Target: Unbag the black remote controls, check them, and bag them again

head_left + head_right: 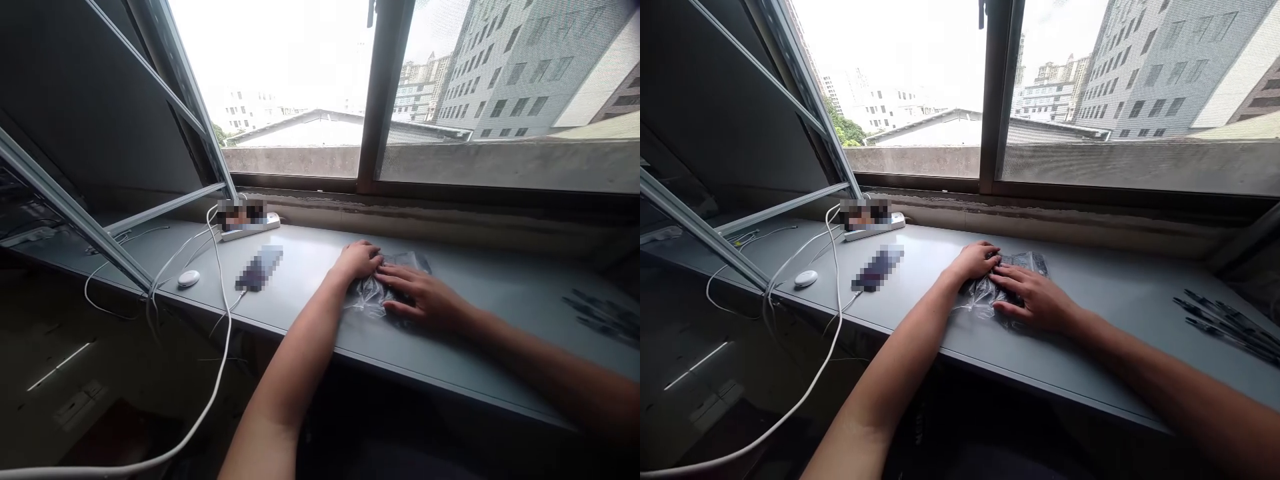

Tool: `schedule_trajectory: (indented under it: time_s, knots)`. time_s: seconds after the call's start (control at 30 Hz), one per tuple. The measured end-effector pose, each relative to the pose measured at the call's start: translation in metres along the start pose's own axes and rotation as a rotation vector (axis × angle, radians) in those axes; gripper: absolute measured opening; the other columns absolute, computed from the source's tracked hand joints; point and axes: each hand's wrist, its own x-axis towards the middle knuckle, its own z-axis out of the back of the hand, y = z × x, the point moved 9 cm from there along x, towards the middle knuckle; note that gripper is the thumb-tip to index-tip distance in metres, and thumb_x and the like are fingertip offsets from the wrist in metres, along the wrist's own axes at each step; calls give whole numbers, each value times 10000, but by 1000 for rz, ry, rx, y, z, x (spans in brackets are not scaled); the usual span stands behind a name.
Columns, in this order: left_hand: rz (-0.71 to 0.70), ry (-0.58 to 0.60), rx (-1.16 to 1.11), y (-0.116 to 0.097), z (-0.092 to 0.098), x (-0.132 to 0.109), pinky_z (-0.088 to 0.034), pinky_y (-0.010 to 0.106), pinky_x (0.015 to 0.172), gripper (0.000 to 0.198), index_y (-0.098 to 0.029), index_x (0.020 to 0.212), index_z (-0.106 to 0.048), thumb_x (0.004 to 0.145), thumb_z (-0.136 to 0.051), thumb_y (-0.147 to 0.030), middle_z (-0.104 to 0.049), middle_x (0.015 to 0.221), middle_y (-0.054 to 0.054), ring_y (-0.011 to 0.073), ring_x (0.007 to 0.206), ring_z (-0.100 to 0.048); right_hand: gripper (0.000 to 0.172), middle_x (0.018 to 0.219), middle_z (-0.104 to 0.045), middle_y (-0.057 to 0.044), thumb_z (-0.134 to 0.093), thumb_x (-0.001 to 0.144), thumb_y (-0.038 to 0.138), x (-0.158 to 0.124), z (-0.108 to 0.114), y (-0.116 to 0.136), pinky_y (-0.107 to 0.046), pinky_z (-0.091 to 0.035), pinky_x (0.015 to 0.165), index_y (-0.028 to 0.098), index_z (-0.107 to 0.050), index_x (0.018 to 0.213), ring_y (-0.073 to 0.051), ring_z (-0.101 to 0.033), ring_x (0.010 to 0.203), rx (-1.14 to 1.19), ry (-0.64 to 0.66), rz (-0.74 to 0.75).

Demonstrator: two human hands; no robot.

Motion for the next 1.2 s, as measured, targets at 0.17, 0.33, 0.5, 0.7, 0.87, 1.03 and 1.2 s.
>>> schedule_trajectory:
  time_s: [0.17, 0.33, 0.5, 0.7, 0.87, 1.03, 1.2]
  knots:
    - [14, -26, -5, 3, 1, 2, -485, 385, 1319, 483, -284, 1526, -786, 1141, -565, -476, -723, 1580, 86, 279, 1467, -677, 746, 1797, -547, -164, -681, 1141, 575, -2, -7, -5, -692, -493, 1321, 282, -513, 1806, -440, -555, 1642, -27, 76, -31]
    - [25, -44, -35, 9, 0, 5, -509, 357, 1291, 466, -276, 1496, -808, 1127, -610, -482, -752, 1528, 92, 272, 1437, -696, 787, 1875, -412, -120, -612, 1168, 625, -8, -19, -14, -676, -363, 1405, 313, -402, 1860, -405, -423, 1725, -51, 152, -43]
    - [51, -70, -82, 20, -4, 10, -518, 321, 1272, 442, -260, 1443, -843, 1087, -689, -472, -776, 1495, 90, 262, 1401, -729, 801, 1906, -344, -75, -596, 1175, 637, -10, -25, -19, -669, -311, 1431, 365, -330, 1880, -382, -345, 1759, -68, 180, -45]
    - [62, -56, -139, 22, -4, 11, -514, 302, 1267, 424, -241, 1402, -866, 1058, -735, -453, -787, 1493, 87, 257, 1394, -740, 792, 1886, -389, -91, -624, 1161, 635, -9, -23, -17, -694, -349, 1409, 354, -386, 1863, -401, -383, 1743, -45, 161, -37]
    - [49, -68, -124, 18, 0, 8, -523, 320, 1263, 411, -266, 1396, -867, 1058, -730, -455, -797, 1478, 76, 262, 1390, -741, 663, 1807, -554, -99, -628, 1170, 569, -7, -6, -5, -706, -432, 1363, 347, -540, 1789, -424, -504, 1681, 14, 79, 18]
    - [22, -101, -77, 9, 8, 5, -546, 348, 1246, 380, -246, 1355, -874, 1069, -705, -430, -817, 1428, 84, 270, 1356, -753, 499, 1576, -740, -119, -484, 1213, 433, -10, 31, -13, -642, -542, 1261, 331, -660, 1668, -394, -660, 1494, 27, -139, -60]
    - [34, -174, -32, 2, 24, -2, -559, 381, 1231, 344, -251, 1309, -880, 1114, -626, -377, -817, 1414, 90, 284, 1363, -729, 581, 1415, -742, -222, -572, 1114, 532, -33, 42, -74, -698, -569, 1160, 209, -700, 1580, -490, -675, 1360, -201, -216, -440]
